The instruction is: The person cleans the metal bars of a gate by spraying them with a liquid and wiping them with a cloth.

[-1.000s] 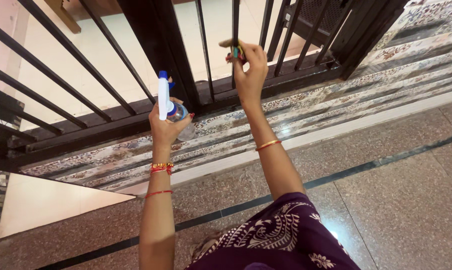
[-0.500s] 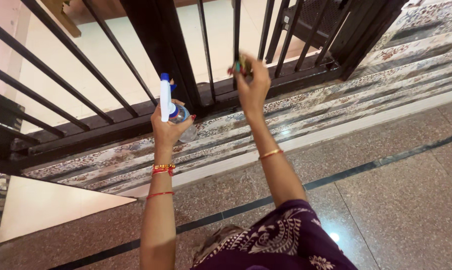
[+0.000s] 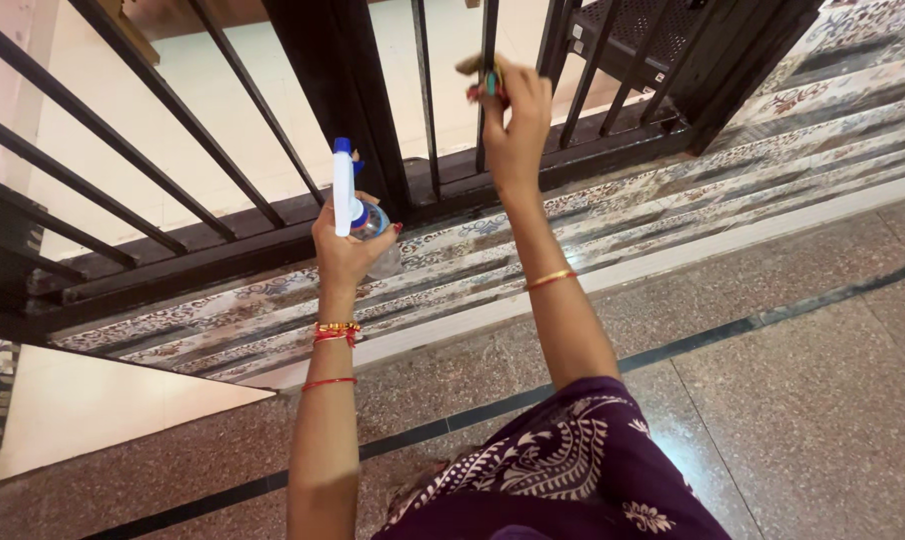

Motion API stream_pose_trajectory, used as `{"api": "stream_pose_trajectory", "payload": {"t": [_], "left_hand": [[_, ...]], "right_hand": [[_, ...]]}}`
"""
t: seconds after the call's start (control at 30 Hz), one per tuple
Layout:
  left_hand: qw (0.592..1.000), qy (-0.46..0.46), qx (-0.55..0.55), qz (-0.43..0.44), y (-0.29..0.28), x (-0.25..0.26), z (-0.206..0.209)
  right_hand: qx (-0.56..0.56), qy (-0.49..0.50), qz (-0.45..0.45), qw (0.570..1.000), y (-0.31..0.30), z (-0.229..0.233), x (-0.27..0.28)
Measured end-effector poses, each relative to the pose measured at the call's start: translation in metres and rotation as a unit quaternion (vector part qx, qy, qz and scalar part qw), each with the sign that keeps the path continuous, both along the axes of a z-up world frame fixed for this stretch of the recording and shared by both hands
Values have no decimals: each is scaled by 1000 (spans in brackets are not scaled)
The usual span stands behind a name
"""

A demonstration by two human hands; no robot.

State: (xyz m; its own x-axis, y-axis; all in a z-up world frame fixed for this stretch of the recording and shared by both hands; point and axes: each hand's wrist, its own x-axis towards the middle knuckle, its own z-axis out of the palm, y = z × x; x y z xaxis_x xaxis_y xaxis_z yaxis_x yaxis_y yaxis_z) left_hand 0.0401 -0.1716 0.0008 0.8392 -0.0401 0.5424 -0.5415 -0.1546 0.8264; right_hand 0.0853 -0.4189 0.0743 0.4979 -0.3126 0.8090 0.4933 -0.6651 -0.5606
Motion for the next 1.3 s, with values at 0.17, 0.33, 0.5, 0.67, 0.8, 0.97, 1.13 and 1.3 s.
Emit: {"api": "stream_pose_trajectory", "payload": {"t": [0.17, 0.33, 0.5, 0.67, 0.8, 0.97, 1.13, 1.3], "left_hand": [[1000, 2, -8, -12, 0, -1, 2], [1000, 3, -7, -16, -1, -2, 5], [1000, -4, 22, 9, 1, -2, 4], [999, -8, 46, 24, 2, 1, 2], [999, 2, 42, 20, 2, -4, 7], [1000, 5, 22, 9, 1, -5, 8], [1000, -13, 0, -14, 0, -3, 5], [1000, -6, 3, -13, 1, -4, 4]], "right_hand": [[22, 89, -26, 995, 10, -48, -20], [5, 93, -53, 994, 12, -78, -32], [72, 74, -9, 995, 11, -42, -24], [17, -53, -15, 998, 10, -9, -18], [-7, -9, -79, 997, 12, -31, -5], [45, 100, -55, 992, 17, -96, -17], [79, 115, -58, 989, 20, -121, -30], [94, 40, -40, 994, 16, -75, -25]]}}
